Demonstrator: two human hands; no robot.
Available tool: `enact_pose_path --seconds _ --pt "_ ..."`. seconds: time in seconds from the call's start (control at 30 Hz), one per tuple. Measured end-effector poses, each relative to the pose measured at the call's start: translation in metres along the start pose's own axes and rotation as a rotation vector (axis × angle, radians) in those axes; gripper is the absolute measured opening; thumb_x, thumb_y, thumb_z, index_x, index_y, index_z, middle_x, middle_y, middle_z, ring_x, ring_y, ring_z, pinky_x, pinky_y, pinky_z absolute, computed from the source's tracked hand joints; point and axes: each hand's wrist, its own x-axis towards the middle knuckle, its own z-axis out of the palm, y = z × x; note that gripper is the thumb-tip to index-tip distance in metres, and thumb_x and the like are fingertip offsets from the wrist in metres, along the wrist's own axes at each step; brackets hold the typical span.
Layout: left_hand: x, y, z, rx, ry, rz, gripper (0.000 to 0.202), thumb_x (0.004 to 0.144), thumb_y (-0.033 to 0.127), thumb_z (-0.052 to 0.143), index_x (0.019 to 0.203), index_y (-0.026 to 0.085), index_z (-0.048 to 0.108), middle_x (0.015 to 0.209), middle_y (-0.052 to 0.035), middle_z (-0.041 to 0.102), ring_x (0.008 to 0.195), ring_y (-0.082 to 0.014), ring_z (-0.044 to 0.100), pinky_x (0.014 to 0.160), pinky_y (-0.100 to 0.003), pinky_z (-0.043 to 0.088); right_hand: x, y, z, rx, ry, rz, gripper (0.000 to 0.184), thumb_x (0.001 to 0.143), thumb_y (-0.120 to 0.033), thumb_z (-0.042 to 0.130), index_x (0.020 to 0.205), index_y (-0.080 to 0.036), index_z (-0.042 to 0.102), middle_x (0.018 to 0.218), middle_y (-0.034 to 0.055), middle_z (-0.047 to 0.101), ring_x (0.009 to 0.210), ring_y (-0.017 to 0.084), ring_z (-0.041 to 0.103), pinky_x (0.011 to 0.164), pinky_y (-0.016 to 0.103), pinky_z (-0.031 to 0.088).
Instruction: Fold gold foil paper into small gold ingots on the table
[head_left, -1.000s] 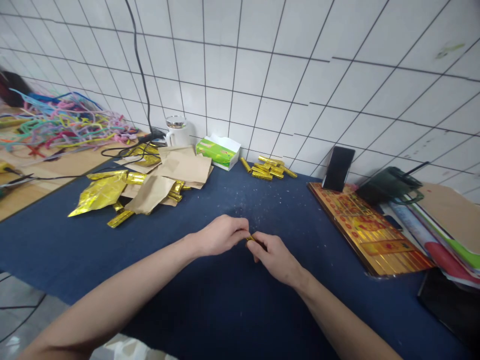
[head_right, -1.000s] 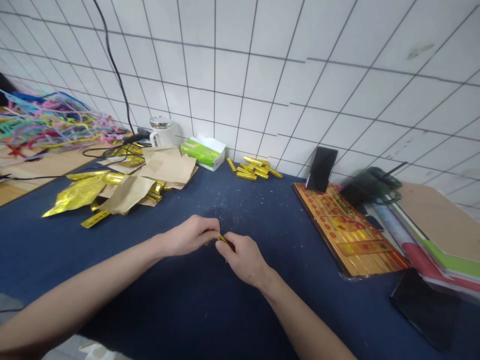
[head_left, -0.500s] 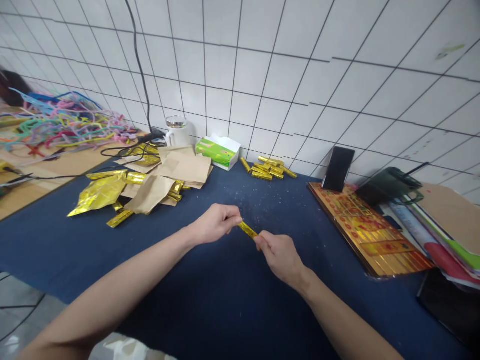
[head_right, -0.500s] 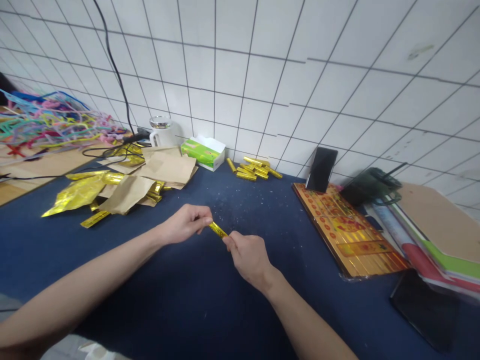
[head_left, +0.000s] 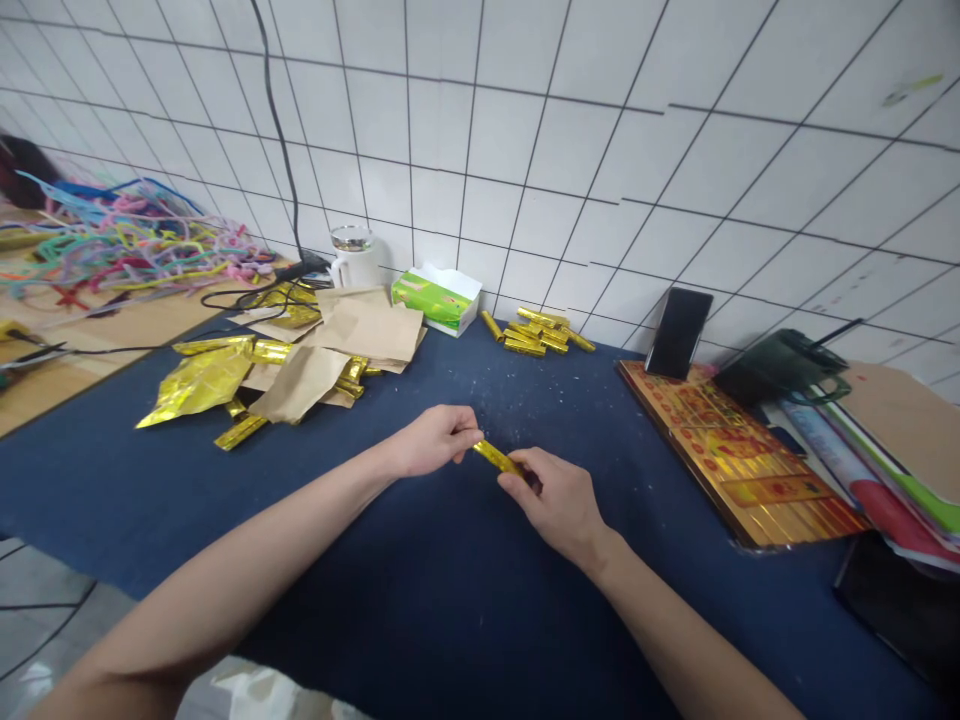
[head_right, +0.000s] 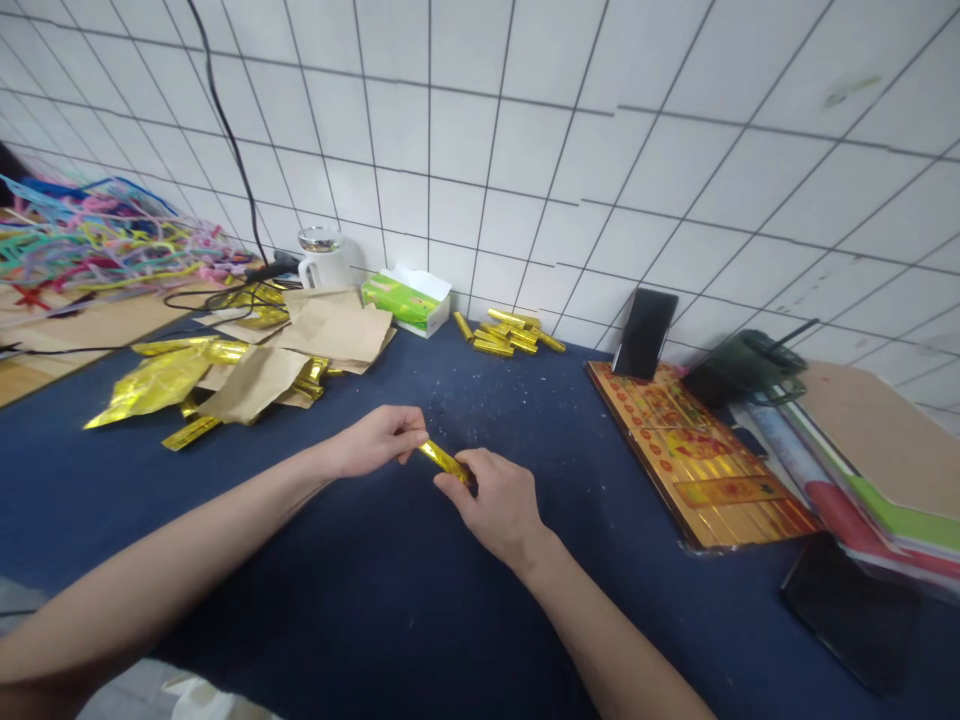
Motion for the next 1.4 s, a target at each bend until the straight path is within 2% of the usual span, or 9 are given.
enact_pose_path --seconds 0.07,0.13,0.33,0.43,0.67,0.83,1.03,1.2,1.4 --pt "-0.003 0.003 0.005 0.042 -0.003 0.025 0.023 0.080 0.033 0.045 0.066 0.016 0.048 0.055 0.0043 0.051 0.050 -0.0078 0.044 0.049 -0.018 0.033 0.002 -0.003 -0.002 0.252 -0.176 0.133 0.034 0.087 -0.044 0.037 0.080 -0.019 0.058 0.059 -0.0019 0.057 0.051 0.010 0.050 0.051 0.022 0.034" --pt "-0.005 0.008 0.009 0.058 -0.023 0.034 0.023 0.081 0.034 0.044 0.068 0.016 0.050 0.056 0.0042 0.051 0.052 -0.0080 0.046 0.049 -0.018 0.033 0.003 -0.005 -0.002 0.404 -0.272 0.198 0.037 0.089 -0.041 0.032 0.070 -0.019 0.055 0.050 -0.0037 0.050 0.046 0.009 0.045 0.048 0.022 0.034" --pt "-0.007 0.015 0.012 0.048 -0.102 -0.010 0.034 0.084 0.039 0.036 0.063 0.015 0.048 0.050 0.0048 0.045 0.046 -0.0075 0.043 0.046 -0.018 0.033 0.003 -0.009 0.002 0.368 -0.177 0.191 0.033 0.087 -0.039 0.035 0.067 -0.018 0.051 0.051 -0.0042 0.041 0.048 0.009 0.038 0.049 0.023 0.030" --pt "-0.007 0.014 0.012 0.062 -0.067 0.007 0.033 0.084 0.036 0.037 0.060 0.015 0.046 0.049 0.0054 0.043 0.044 -0.0065 0.041 0.045 -0.018 0.031 0.003 -0.010 0.002 0.380 -0.199 0.208 0.029 0.084 -0.039 0.041 0.065 -0.019 0.049 0.053 -0.0048 0.040 0.049 0.009 0.036 0.049 0.023 0.029" --pt "-0.008 0.012 0.015 -0.070 -0.087 0.029 0.031 0.083 0.037 0.040 0.061 0.015 0.046 0.050 0.0057 0.041 0.043 -0.0054 0.038 0.042 -0.017 0.030 0.004 -0.008 0.000 0.824 -0.353 0.339 0.031 0.082 -0.044 0.042 0.068 -0.017 0.050 0.042 -0.0093 0.029 0.037 0.005 0.023 0.037 0.020 0.019" --pt "-0.006 0.009 0.010 -0.036 -0.034 0.017 0.033 0.083 0.039 0.040 0.061 0.015 0.047 0.046 0.0065 0.038 0.041 -0.0053 0.034 0.040 -0.016 0.027 0.004 -0.007 -0.001 0.788 -0.354 0.341 0.030 0.083 -0.043 0.042 0.070 -0.017 0.050 0.040 -0.0083 0.038 0.035 0.005 0.028 0.037 0.019 0.022" --pt "-0.005 0.008 0.000 -0.061 -0.031 0.024 0.035 0.082 0.042 0.040 0.061 0.015 0.046 0.044 0.0067 0.037 0.039 -0.0053 0.032 0.039 -0.016 0.025 0.005 -0.001 -0.004 0.799 -0.413 0.350 0.033 0.084 -0.044 0.041 0.068 -0.017 0.050 0.037 -0.0090 0.035 0.033 0.005 0.027 0.036 0.019 0.020" --pt "-0.002 0.006 -0.008 -0.128 0.023 0.009 0.038 0.080 0.047 0.041 0.059 0.015 0.044 0.041 0.0073 0.035 0.037 -0.0049 0.029 0.038 -0.017 0.022 0.005 0.004 -0.002 0.785 -0.344 0.366 0.040 0.082 -0.048 0.043 0.057 -0.017 0.045 0.041 -0.0093 0.026 0.037 0.005 0.022 0.037 0.020 0.016" --pt "0.002 -0.001 -0.012 -0.190 -0.034 -0.012 0.045 0.081 0.052 0.038 0.059 0.014 0.046 0.043 0.0046 0.042 0.040 -0.0057 0.036 0.044 -0.018 0.029 0.004 0.005 -0.001 0.810 -0.386 0.354 0.041 0.083 -0.050 0.039 0.059 -0.017 0.044 0.043 -0.0083 0.028 0.039 0.005 0.023 0.038 0.021 0.016"
